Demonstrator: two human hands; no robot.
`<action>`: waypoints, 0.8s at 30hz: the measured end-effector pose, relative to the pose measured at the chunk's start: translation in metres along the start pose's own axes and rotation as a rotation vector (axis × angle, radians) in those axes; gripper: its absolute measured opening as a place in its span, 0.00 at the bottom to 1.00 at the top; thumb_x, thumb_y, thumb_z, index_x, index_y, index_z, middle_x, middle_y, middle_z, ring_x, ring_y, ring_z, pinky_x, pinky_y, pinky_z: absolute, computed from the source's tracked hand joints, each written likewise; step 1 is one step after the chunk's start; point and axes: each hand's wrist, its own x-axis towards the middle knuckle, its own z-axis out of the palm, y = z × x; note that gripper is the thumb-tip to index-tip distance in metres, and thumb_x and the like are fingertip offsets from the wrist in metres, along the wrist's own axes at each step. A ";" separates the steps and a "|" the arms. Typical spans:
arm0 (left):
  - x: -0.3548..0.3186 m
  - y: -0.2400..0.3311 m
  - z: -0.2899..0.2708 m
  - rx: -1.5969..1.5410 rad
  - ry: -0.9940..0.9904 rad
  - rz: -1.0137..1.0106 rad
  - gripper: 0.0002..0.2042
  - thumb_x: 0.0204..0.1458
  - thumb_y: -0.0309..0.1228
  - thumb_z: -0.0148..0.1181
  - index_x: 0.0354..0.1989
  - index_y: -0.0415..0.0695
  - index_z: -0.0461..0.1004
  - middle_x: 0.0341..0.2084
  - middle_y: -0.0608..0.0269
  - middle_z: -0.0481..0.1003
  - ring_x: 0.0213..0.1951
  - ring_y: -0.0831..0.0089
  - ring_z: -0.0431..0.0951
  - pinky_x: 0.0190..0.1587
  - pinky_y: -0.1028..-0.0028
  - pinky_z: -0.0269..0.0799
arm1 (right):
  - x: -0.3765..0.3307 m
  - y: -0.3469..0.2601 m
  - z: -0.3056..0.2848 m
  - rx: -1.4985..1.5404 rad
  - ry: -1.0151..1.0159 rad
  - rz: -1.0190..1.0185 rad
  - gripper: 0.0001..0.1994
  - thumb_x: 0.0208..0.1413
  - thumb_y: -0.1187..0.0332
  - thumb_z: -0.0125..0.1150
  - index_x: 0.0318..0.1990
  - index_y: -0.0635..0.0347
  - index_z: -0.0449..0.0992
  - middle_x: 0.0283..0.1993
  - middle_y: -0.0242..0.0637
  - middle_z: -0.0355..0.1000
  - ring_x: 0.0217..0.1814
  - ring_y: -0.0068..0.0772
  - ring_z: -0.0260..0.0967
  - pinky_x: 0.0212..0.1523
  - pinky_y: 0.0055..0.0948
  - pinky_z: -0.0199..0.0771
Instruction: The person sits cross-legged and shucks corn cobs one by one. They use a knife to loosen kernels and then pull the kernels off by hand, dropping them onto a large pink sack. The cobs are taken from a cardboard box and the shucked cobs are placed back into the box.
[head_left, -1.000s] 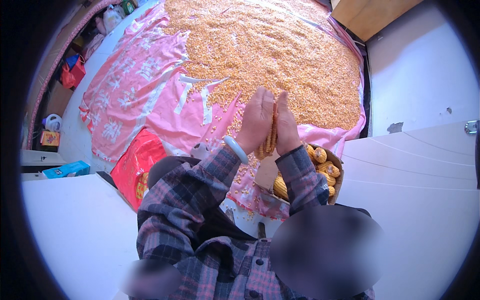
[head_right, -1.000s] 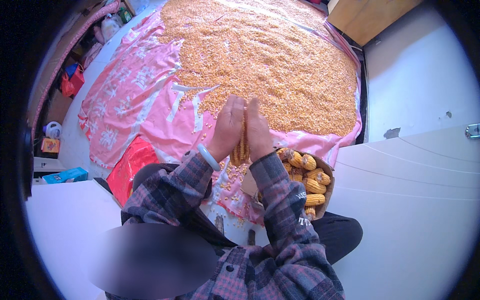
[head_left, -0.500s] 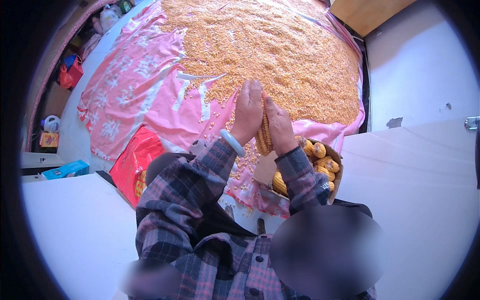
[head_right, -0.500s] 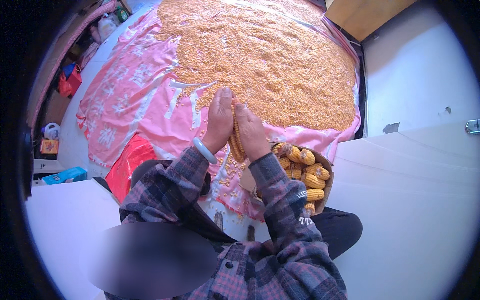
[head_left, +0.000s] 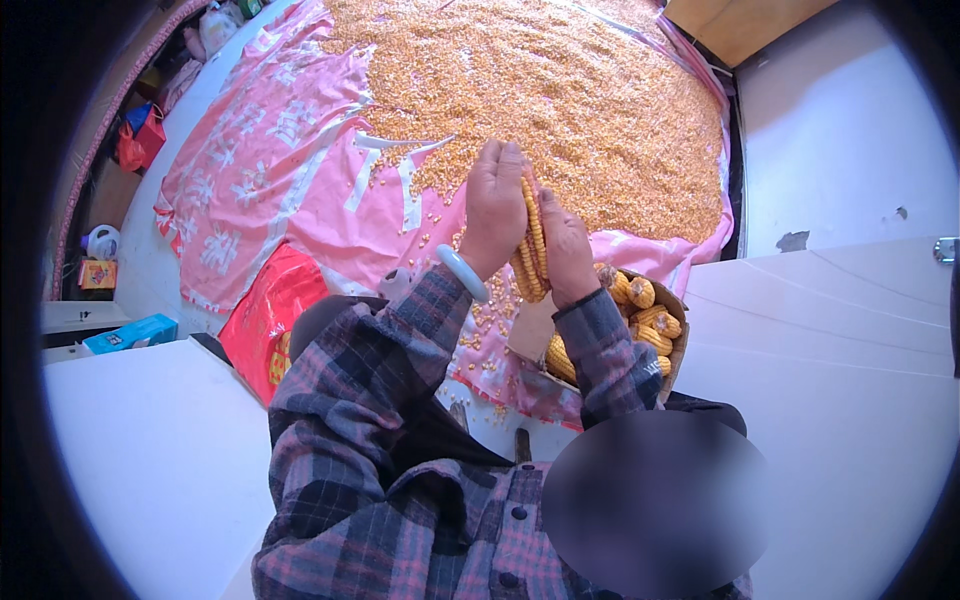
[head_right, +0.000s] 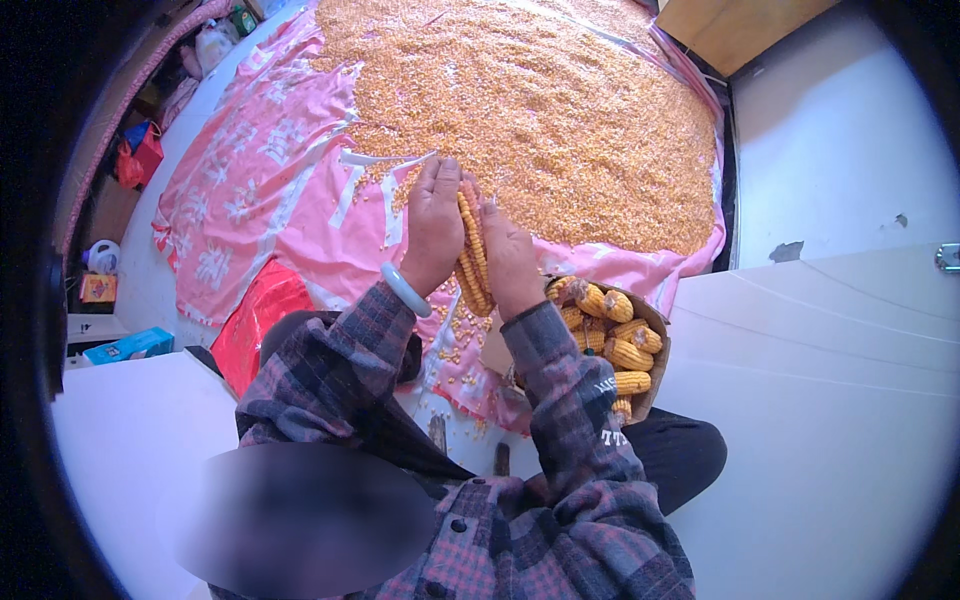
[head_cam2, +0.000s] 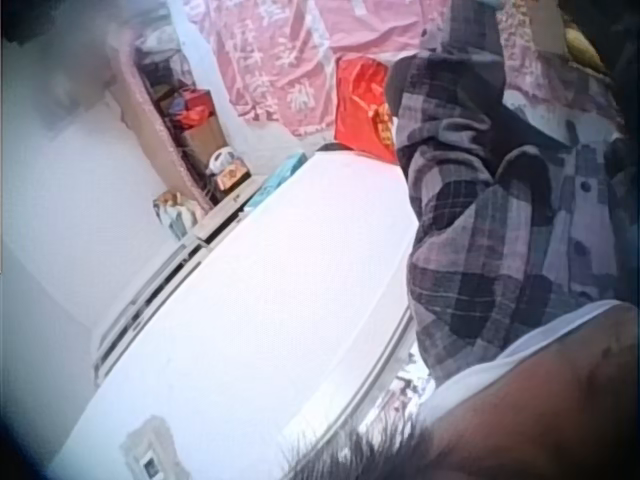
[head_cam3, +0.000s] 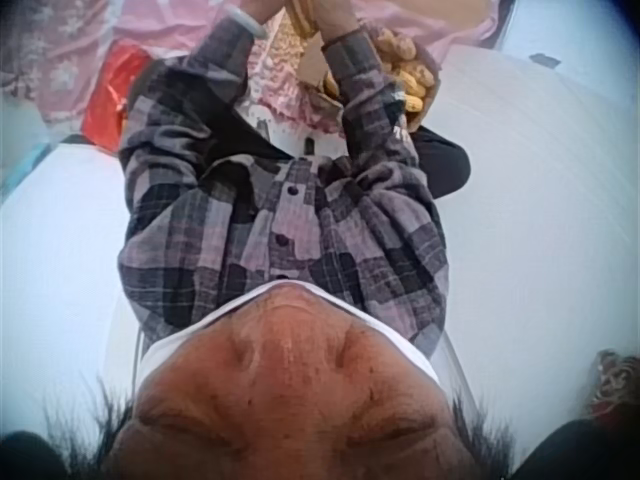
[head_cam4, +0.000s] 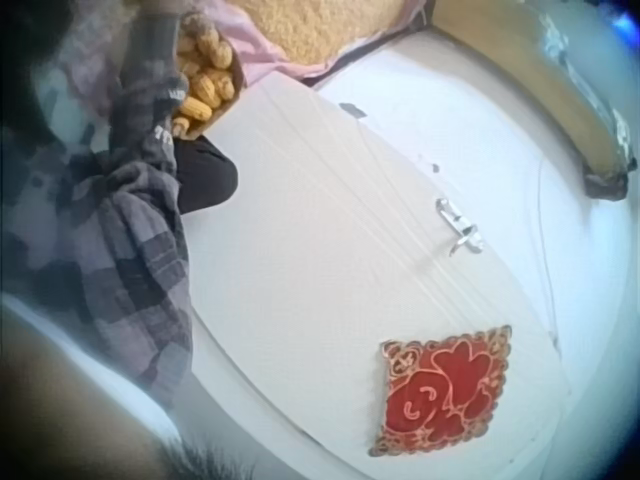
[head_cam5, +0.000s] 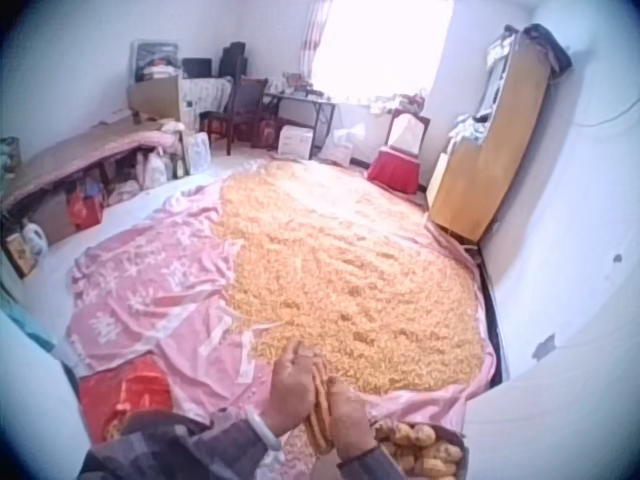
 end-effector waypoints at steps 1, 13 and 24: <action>0.000 0.002 0.001 -0.006 0.004 0.001 0.12 0.61 0.34 0.41 0.27 0.42 0.62 0.20 0.68 0.65 0.23 0.83 0.63 0.25 0.79 0.62 | 0.001 0.001 -0.002 0.038 0.014 0.050 0.20 0.63 0.56 0.43 0.41 0.66 0.72 0.35 0.32 0.72 0.35 0.20 0.69 0.36 0.21 0.70; 0.011 0.013 -0.005 -0.157 0.104 -0.042 0.13 0.61 0.35 0.39 0.27 0.43 0.61 0.15 0.66 0.65 0.16 0.79 0.66 0.18 0.79 0.65 | -0.007 0.006 -0.012 -0.143 -0.115 -0.005 0.23 0.62 0.54 0.42 0.50 0.69 0.67 0.47 0.39 0.70 0.44 0.25 0.70 0.44 0.23 0.71; 0.016 0.015 -0.004 -0.224 0.164 -0.127 0.12 0.61 0.35 0.38 0.27 0.43 0.61 0.16 0.64 0.65 0.14 0.76 0.66 0.16 0.76 0.65 | -0.003 0.004 -0.014 0.401 -0.090 0.320 0.21 0.63 0.57 0.39 0.51 0.68 0.65 0.46 0.40 0.70 0.44 0.28 0.70 0.43 0.25 0.72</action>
